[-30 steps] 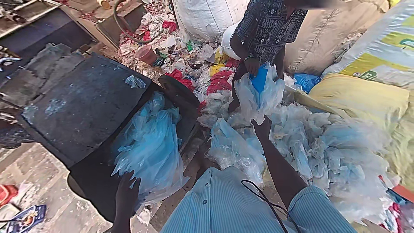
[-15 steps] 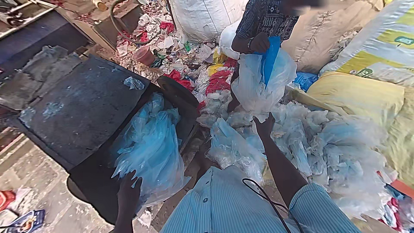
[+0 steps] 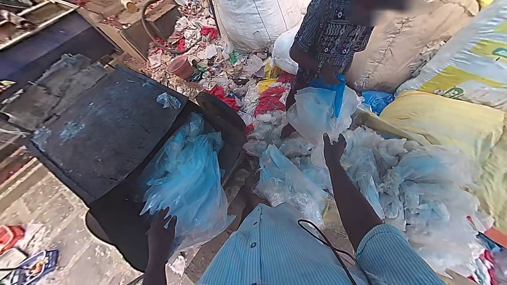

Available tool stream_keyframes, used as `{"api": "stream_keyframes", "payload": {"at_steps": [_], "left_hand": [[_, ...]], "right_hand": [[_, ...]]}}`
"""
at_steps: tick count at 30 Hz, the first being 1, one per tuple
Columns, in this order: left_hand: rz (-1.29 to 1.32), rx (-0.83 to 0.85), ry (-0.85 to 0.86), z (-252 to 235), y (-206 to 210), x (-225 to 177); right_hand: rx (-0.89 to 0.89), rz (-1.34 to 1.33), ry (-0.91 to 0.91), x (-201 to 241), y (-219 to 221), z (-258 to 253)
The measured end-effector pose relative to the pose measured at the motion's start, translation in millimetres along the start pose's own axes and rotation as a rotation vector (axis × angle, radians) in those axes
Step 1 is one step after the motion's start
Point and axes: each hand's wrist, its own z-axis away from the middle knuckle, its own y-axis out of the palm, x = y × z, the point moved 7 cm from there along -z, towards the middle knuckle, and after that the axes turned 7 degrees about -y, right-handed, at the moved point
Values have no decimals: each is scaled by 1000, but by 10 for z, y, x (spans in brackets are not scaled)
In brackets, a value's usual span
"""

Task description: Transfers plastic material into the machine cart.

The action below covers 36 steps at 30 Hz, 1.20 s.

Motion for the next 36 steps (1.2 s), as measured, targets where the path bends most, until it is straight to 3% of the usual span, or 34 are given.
{"api": "stream_keyframes", "payload": {"at_steps": [11, 23, 36], "left_hand": [[-37, 12, 12, 71, 47, -39], [-18, 20, 23, 47, 60, -57], [-2, 10, -25, 118, 75, -6]], "right_hand": [[80, 68, 15, -158, 90, 238], [86, 128, -125, -46, 9, 228], [154, 182, -154, -94, 82, 296]]}}
